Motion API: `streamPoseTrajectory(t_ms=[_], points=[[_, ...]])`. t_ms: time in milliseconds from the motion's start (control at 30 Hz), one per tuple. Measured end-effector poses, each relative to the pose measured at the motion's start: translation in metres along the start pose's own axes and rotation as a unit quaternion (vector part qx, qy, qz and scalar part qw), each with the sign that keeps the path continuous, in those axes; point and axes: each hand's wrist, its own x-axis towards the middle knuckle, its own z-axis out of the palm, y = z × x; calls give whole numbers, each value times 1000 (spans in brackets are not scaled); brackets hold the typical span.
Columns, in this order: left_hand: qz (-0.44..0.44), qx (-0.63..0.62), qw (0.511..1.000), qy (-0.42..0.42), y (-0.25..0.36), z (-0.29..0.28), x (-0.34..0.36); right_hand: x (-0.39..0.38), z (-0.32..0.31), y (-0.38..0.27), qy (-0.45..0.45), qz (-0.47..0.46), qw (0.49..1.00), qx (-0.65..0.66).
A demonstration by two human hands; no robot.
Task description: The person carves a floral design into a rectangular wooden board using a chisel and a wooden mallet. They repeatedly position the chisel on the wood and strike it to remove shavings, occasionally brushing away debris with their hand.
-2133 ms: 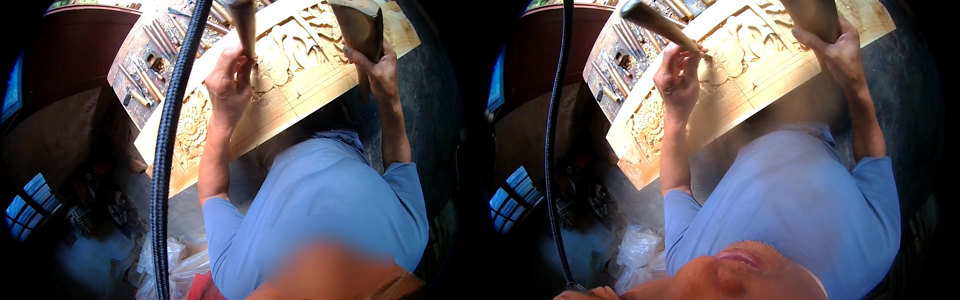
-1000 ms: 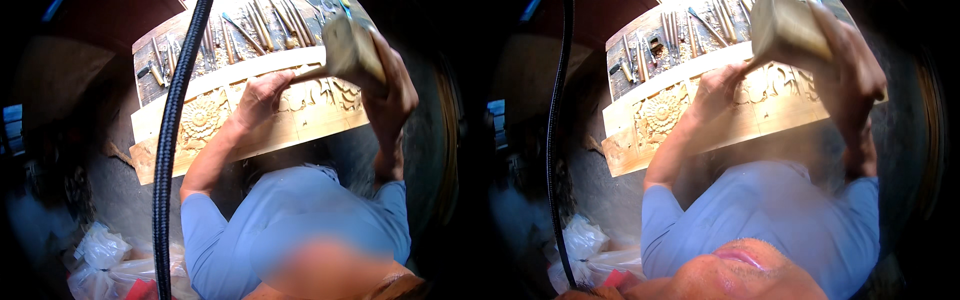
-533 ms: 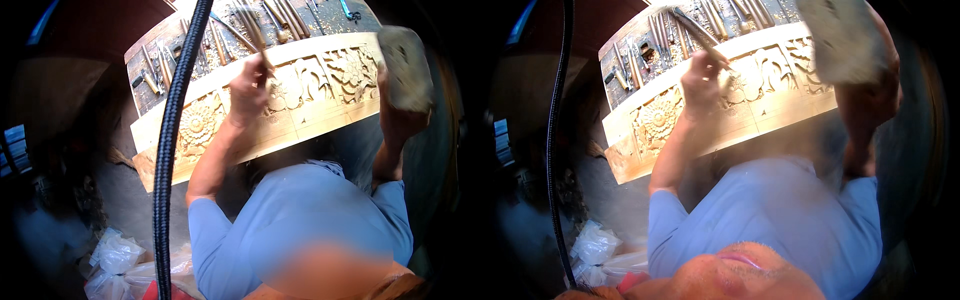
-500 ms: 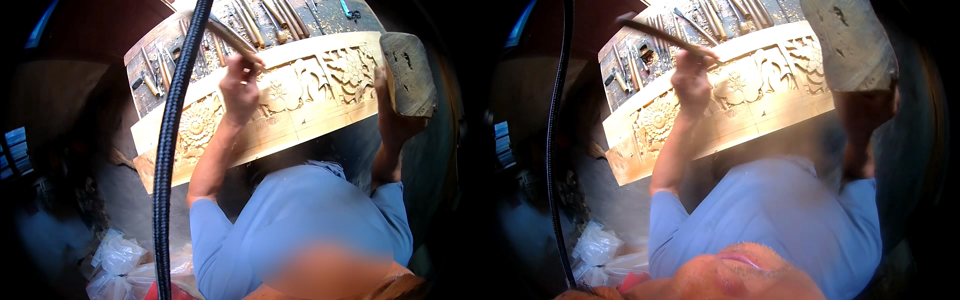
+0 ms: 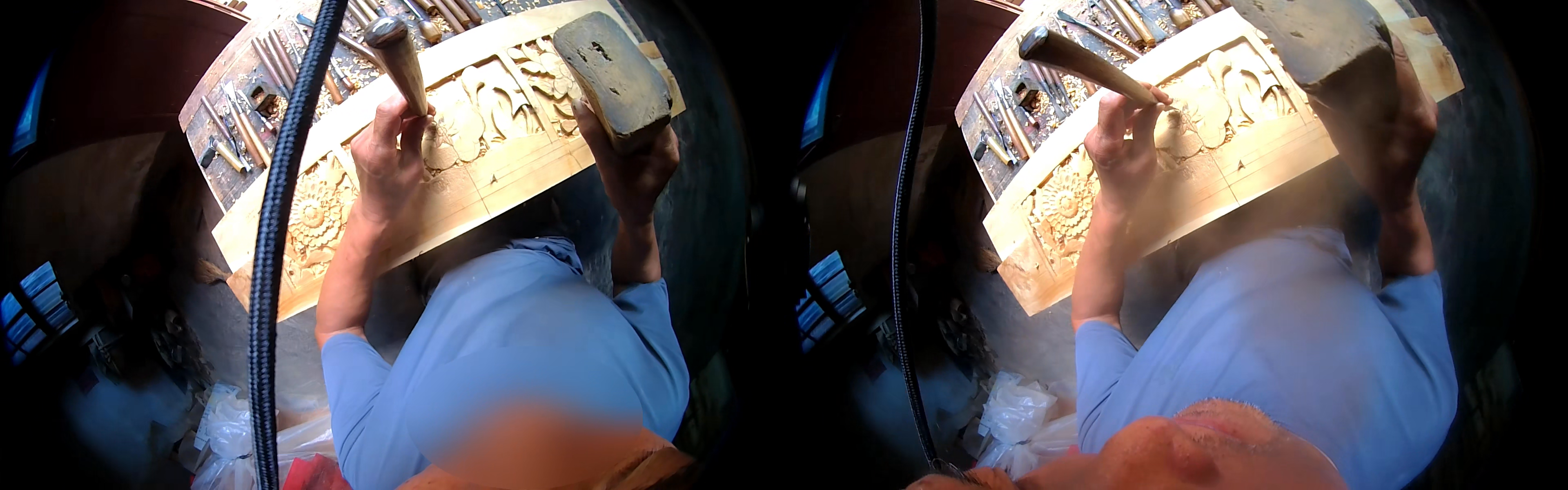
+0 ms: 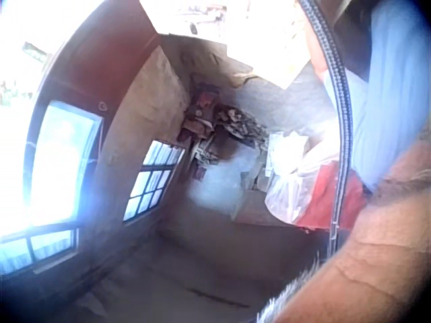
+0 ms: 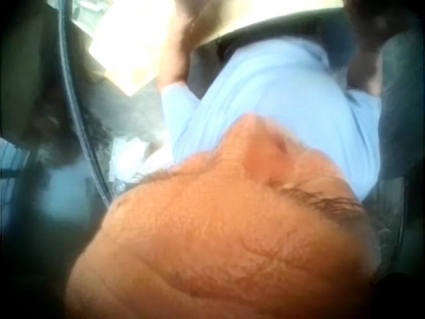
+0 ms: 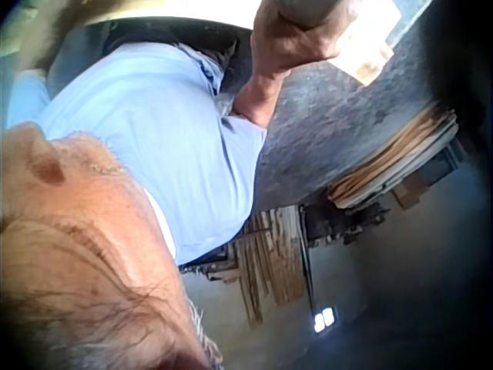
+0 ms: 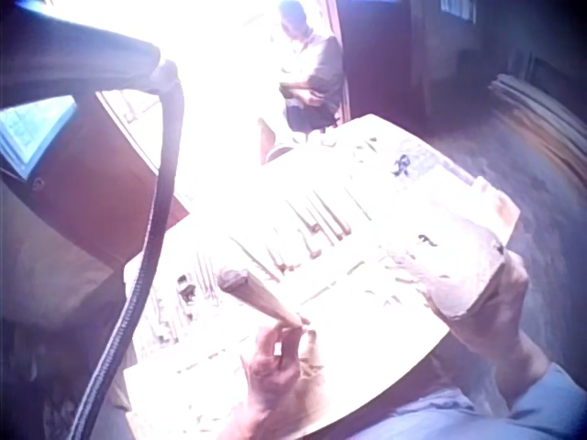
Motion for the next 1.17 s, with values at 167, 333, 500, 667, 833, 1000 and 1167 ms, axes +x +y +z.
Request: streamPoseTrajectory(t_ms=[167, 333, 500, 667, 833, 1000, 1167], points=[[-7, -9, 1000, -2, 2, 1, 2, 1, -5, -3, -6, 8, 1000, -8], [-20, -39, 998, -37, 7, -4, 2, 1, -2, -2, -17, 3, 1000, 26], [3, -7, 999, -49, 8, -5, 4, 1, -3, -10, -22, 45, 998, 36], [7, -7, 998, -57, 4, -6, 4, -1, 0, -4, -22, 38, 998, 50], [20, 1, 998, -58, 5, -5, 6, -3, -2, -3, -19, 27, 999, 42], [43, 53, 994, -88, 11, -9, 14, 5, -3, -7, -27, 33, 998, 42], [28, 8, 997, -77, 0, -9, 17, 14, -6, -5, -27, -7, 999, 23]])
